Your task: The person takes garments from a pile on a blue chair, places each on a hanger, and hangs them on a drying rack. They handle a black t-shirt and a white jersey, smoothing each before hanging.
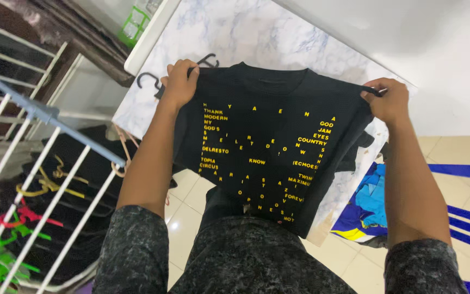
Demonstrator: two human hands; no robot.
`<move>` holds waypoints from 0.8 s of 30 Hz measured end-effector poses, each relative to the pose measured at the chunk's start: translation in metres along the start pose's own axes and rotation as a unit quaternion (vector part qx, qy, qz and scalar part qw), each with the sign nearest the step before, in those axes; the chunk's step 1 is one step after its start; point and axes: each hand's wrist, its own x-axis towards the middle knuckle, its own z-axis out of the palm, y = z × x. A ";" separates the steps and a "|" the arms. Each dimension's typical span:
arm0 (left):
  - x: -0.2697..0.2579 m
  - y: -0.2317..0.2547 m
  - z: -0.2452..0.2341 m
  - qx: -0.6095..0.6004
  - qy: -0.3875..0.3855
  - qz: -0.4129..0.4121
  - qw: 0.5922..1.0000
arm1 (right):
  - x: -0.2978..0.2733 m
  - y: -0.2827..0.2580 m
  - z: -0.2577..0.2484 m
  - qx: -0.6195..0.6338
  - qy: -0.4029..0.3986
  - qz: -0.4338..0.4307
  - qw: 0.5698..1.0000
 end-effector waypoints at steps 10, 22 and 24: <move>0.054 -0.026 0.063 0.077 0.016 0.025 0.997 | 0.001 -0.002 0.046 -0.093 0.077 -0.033 0.992; 0.047 0.001 0.087 0.106 0.078 0.023 0.991 | 0.005 0.010 0.067 -0.115 0.071 -0.019 0.991; 0.036 0.012 0.095 0.115 0.104 0.022 0.988 | -0.007 0.017 0.070 -0.099 0.089 -0.029 0.991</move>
